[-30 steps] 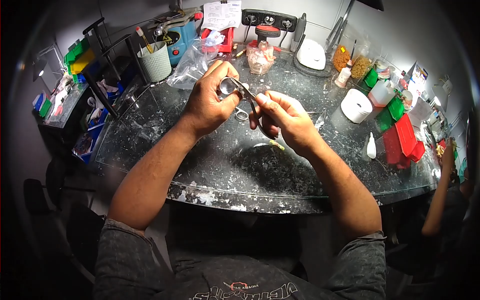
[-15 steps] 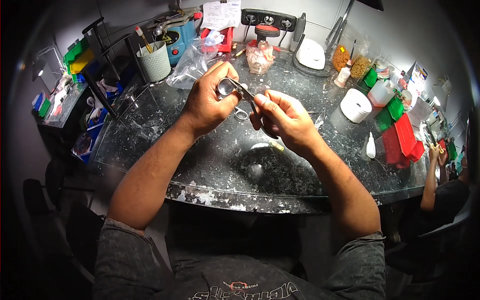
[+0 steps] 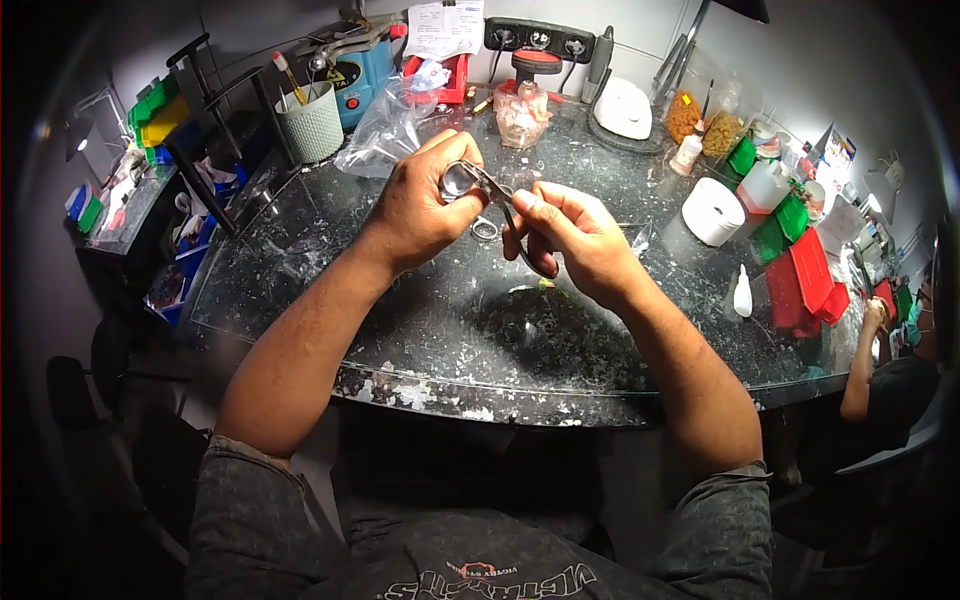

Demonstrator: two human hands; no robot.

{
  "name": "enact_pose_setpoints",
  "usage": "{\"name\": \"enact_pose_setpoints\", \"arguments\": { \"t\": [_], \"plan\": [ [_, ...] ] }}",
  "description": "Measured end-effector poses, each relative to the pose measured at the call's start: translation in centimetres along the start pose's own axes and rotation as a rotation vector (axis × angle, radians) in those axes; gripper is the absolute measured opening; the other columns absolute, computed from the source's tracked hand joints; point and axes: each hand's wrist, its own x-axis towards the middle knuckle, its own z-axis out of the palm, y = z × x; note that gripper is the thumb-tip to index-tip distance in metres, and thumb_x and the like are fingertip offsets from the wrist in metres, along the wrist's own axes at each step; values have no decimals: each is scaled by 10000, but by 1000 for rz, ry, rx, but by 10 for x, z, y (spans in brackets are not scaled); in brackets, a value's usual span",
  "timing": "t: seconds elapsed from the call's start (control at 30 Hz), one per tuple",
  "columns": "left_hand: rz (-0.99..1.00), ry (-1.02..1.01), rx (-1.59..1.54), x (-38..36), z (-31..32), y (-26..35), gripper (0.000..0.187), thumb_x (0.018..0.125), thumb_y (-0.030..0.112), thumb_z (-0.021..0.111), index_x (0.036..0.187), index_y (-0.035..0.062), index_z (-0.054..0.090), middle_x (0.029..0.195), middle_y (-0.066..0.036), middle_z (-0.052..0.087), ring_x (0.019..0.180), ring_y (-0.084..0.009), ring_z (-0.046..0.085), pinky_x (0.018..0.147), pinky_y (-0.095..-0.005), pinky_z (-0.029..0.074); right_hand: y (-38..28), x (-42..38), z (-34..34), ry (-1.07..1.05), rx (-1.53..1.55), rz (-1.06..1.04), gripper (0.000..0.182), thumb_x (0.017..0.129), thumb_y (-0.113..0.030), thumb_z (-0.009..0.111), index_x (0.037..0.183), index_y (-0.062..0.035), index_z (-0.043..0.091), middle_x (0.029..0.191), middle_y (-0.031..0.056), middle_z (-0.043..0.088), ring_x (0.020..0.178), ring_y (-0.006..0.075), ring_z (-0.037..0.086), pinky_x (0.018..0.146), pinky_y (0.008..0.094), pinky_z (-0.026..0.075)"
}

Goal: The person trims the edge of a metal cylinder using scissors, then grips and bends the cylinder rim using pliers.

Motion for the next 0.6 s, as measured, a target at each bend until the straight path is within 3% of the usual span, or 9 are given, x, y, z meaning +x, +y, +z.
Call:
{"name": "enact_pose_setpoints", "arguments": {
  "t": [0.27,0.4,0.6],
  "plan": [
    [-29,-6,-36,-1,-1,1,144,769,5,596,827,43,470,811,-20,467,771,-95,472,704,-264,408,-9,-4,5,74,-151,-10,309,1018,-298,551,782,-99,558,680,-2,621,523,20,439,469,199,333],
    [-42,-23,-53,0,-1,1,139,771,12,596,824,48,472,810,-9,463,770,-85,461,698,-256,399,-5,-2,2,72,-207,-23,298,1018,-294,551,803,-88,567,712,15,650,532,26,461,477,202,352],
    [-58,-32,-54,0,2,-5,143,761,-4,600,822,48,481,802,-5,469,758,-76,463,685,-250,397,-1,-1,-3,7,-29,7,285,1022,-307,536,848,-85,573,809,69,704,555,37,513,491,196,385]
  ]
}}
